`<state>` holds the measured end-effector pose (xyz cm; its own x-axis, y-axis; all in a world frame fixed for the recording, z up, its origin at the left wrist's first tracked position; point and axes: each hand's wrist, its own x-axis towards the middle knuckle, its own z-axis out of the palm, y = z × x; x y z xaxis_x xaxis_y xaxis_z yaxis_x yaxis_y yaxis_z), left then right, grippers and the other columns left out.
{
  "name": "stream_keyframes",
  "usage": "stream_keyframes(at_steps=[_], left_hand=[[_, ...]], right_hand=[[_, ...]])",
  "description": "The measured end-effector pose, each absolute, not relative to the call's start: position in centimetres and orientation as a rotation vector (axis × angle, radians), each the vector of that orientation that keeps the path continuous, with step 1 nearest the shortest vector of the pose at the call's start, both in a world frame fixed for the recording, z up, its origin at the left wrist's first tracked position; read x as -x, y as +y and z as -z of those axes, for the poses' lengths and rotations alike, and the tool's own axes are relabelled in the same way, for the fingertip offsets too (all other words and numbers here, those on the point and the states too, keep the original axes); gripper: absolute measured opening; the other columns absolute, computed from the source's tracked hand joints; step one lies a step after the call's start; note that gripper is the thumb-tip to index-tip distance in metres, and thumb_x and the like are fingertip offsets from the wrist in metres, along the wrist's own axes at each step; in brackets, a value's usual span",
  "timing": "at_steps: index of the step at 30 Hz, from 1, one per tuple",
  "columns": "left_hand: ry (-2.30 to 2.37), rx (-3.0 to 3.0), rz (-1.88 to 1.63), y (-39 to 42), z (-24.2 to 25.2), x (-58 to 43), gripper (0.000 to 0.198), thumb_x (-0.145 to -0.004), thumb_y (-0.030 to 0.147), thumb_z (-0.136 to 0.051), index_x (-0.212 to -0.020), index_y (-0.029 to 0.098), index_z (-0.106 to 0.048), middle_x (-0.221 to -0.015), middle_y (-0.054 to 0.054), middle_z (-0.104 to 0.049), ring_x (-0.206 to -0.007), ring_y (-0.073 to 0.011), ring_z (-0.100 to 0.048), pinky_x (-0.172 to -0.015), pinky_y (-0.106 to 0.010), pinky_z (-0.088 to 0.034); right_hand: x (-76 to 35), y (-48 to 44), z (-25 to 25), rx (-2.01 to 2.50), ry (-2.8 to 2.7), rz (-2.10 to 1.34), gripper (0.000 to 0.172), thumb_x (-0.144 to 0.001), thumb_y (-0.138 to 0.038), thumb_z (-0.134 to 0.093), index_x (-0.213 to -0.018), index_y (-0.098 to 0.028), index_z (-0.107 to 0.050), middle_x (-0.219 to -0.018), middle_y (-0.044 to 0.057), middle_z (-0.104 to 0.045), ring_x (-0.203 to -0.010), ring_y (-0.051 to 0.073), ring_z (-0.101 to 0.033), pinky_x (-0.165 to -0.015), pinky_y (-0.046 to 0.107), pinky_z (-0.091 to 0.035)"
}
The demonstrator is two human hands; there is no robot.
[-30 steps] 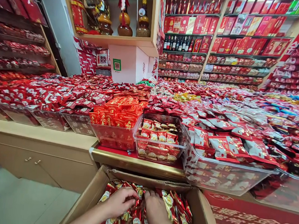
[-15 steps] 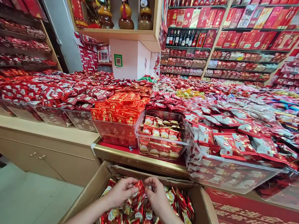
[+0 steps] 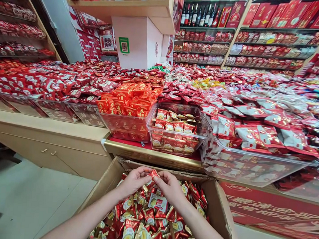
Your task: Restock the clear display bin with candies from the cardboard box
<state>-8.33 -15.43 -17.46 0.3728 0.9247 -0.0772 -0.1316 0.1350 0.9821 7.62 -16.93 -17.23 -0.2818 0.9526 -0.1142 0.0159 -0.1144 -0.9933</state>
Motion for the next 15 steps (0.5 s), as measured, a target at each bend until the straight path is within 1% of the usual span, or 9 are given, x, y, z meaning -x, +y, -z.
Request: stream_keyframes(at_steps=[2, 4, 7, 8, 9, 11, 12, 13, 15], left_hand=[[0.888, -1.160, -0.936, -15.5, 17.4, 8.1, 0.029, -0.063, 0.029, -0.066, -0.087, 0.013, -0.059, -0.085, -0.006, -0.063, -0.077, -0.0151, -0.056, -0.073, -0.026, -0.042], [0.915, -1.080, -0.941, -15.6, 17.2, 7.9, 0.029, -0.062, 0.029, -0.067, -0.084, 0.013, -0.060, -0.080, -0.005, -0.064, -0.073, -0.0143, -0.056, -0.071, -0.026, -0.042], [0.870, -0.891, -0.924, -15.8, 16.9, 8.1, 0.029, -0.062, 0.029, -0.068, -0.084, 0.013, -0.059, -0.077, -0.003, -0.063, -0.068, -0.0129, -0.056, -0.067, -0.025, -0.042], [0.835, -0.825, -0.899, -15.9, 16.8, 8.2, 0.029, -0.063, 0.029, -0.067, -0.085, 0.014, -0.057, -0.077, -0.003, -0.062, -0.066, -0.0121, -0.056, -0.066, -0.025, -0.042], [0.801, -0.767, -0.864, -16.0, 16.6, 8.3, 0.029, -0.064, 0.029, -0.066, -0.087, 0.015, -0.055, -0.078, -0.002, -0.061, -0.064, -0.0112, -0.056, -0.064, -0.025, -0.042], [0.755, -0.695, -0.772, -16.2, 16.5, 8.5, 0.029, -0.067, 0.031, -0.064, -0.090, 0.018, -0.051, -0.078, -0.001, -0.059, -0.058, -0.0085, -0.054, -0.056, -0.021, -0.039], [0.748, -0.683, -0.721, -16.3, 16.4, 8.6, 0.029, -0.069, 0.032, -0.062, -0.091, 0.019, -0.050, -0.076, 0.000, -0.058, -0.055, -0.0069, -0.053, -0.051, -0.018, -0.036], [0.752, -0.686, -0.675, -16.4, 16.4, 8.7, 0.028, -0.070, 0.035, -0.061, -0.091, 0.020, -0.048, -0.074, 0.001, -0.057, -0.052, -0.0058, -0.052, -0.047, -0.016, -0.032], [0.779, -0.737, -0.616, -16.4, 16.5, 8.7, 0.030, -0.072, 0.045, -0.053, -0.089, 0.020, -0.048, -0.071, 0.002, -0.056, -0.048, -0.0058, -0.051, -0.043, -0.015, -0.027]], right_hand=[[-7.5, -16.9, 17.2, 1.204, -1.353, -1.431, 0.026, -0.070, -0.041, -0.052, -0.066, -0.015, -0.052, -0.058, -0.002, -0.052, -0.053, 0.010, -0.046, -0.052, 0.023, -0.038], [-7.5, -16.9, 17.2, 1.238, -1.352, -1.370, 0.031, -0.070, -0.044, -0.051, -0.061, -0.015, -0.051, -0.052, -0.003, -0.048, -0.049, 0.009, -0.042, -0.049, 0.022, -0.035], [-7.4, -17.3, 16.8, 1.269, -1.327, -1.328, 0.033, -0.072, -0.046, -0.049, -0.059, -0.016, -0.049, -0.049, -0.004, -0.045, -0.047, 0.009, -0.041, -0.046, 0.021, -0.034], [-7.4, -17.4, 16.5, 1.239, -1.337, -1.341, 0.030, -0.072, -0.045, -0.049, -0.066, -0.016, -0.051, -0.052, -0.003, -0.047, -0.049, 0.009, -0.044, -0.047, 0.022, -0.036], [-7.4, -17.6, 16.2, 1.186, -1.370, -1.357, 0.028, -0.071, -0.044, -0.052, -0.078, -0.016, -0.053, -0.057, -0.002, -0.051, -0.052, 0.010, -0.047, -0.050, 0.022, -0.038], [-7.5, -17.8, 15.7, 1.052, -1.508, -1.341, 0.041, -0.068, -0.039, -0.058, -0.102, -0.020, -0.047, -0.077, 0.002, -0.057, -0.067, 0.013, -0.053, -0.059, 0.025, -0.043], [-7.6, -17.8, 15.4, 1.005, -1.595, -1.286, 0.044, -0.067, -0.037, -0.060, -0.106, -0.021, -0.046, -0.086, 0.004, -0.057, -0.074, 0.015, -0.054, -0.064, 0.026, -0.043], [-7.7, -17.8, 15.2, 0.988, -1.675, -1.205, 0.040, -0.068, -0.035, -0.060, -0.104, -0.022, -0.049, -0.091, 0.005, -0.057, -0.080, 0.015, -0.053, -0.068, 0.027, -0.042], [-7.8, -17.7, 15.1, 1.035, -1.786, -1.042, 0.021, -0.072, -0.034, -0.055, -0.087, -0.020, -0.057, -0.087, 0.005, -0.058, -0.079, 0.015, -0.052, -0.069, 0.026, -0.041]])
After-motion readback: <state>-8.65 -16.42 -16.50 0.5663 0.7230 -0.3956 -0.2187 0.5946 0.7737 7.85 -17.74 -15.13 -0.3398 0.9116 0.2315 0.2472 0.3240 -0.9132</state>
